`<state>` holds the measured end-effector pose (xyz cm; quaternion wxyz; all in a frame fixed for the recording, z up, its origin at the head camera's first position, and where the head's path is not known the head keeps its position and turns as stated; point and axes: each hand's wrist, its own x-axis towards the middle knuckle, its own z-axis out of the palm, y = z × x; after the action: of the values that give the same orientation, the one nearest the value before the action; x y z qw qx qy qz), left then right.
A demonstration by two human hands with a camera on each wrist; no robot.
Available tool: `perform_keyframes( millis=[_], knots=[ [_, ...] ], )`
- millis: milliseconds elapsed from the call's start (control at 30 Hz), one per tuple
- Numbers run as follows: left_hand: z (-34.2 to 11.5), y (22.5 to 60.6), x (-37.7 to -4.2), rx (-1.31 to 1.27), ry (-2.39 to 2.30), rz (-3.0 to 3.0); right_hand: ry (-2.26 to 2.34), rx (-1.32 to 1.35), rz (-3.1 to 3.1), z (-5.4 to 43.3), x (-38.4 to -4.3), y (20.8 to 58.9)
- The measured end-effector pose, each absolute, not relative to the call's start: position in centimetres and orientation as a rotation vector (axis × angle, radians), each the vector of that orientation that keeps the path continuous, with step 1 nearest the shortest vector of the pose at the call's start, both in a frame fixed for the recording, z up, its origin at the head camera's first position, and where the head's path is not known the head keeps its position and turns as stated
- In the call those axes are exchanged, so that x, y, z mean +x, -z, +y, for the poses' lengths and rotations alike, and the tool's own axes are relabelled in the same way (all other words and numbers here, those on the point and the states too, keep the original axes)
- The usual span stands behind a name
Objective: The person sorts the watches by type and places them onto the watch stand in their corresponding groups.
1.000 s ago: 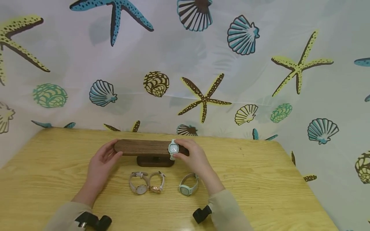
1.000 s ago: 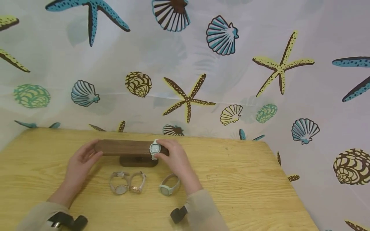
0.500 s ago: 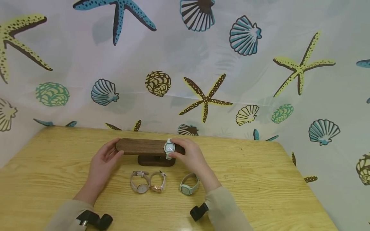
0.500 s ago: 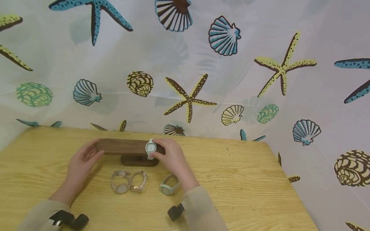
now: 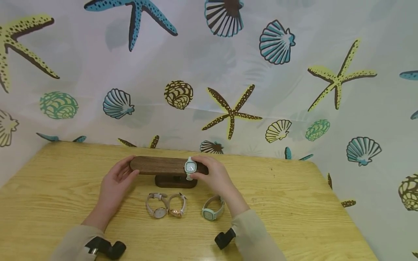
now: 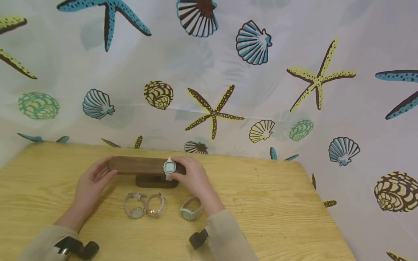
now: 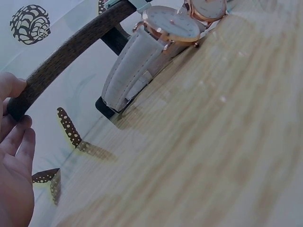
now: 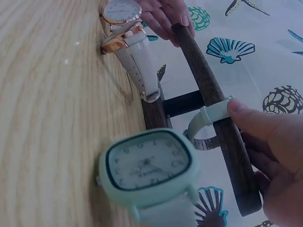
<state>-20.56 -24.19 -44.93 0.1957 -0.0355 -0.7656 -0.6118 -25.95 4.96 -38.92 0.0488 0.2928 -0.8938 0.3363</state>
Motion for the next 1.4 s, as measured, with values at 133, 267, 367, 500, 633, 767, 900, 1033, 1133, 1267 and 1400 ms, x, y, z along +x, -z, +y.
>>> perform_keyframes(
  millis=[133, 267, 367, 500, 633, 767, 900, 1033, 1133, 1267, 1400],
  knots=[
    [-24.3, 44.9, -20.4, -0.100, 1.720, -2.141, -1.029, 0.970, -2.698, 5.5, -25.4, 38.7],
    [-24.3, 45.0, -20.4, -0.100, 1.728, -2.135, -1.029, 1.036, -2.664, 6.5, -24.4, 38.5],
    [-24.4, 45.0, -20.6, -0.102, 1.729, -2.121, -1.033, 1.115, -2.654, 7.3, -23.8, 38.0],
    [-24.5, 45.0, -20.7, -0.104, 1.710, -2.117, -1.008, 1.267, -2.727, 8.3, -23.5, 37.4],
    [-24.5, 44.8, -20.7, -0.110, 1.709, -2.115, -0.972, 1.363, -2.862, 9.0, -23.4, 37.0],
    [-24.3, 44.8, -20.7, -0.096, 1.713, -2.128, -0.924, 1.418, -2.994, 9.3, -23.5, 37.2],
    [-24.1, 44.9, -20.7, -0.081, 1.723, -2.130, -0.951, 1.447, -3.121, 9.5, -23.5, 37.7],
    [-24.0, 44.8, -20.7, -0.087, 1.728, -2.120, -0.929, 1.458, -3.207, 9.4, -23.4, 37.9],
    [-24.0, 44.8, -20.7, -0.088, 1.724, -2.123, -0.818, 1.474, -3.235, 9.3, -23.2, 38.1],
    [-24.0, 44.9, -20.7, -0.084, 1.735, -2.128, -0.695, 1.474, -3.265, 9.0, -23.1, 38.2],
    [-24.1, 44.9, -20.6, -0.080, 1.746, -2.130, -0.661, 1.474, -3.277, 8.8, -22.9, 38.3]
  ],
)
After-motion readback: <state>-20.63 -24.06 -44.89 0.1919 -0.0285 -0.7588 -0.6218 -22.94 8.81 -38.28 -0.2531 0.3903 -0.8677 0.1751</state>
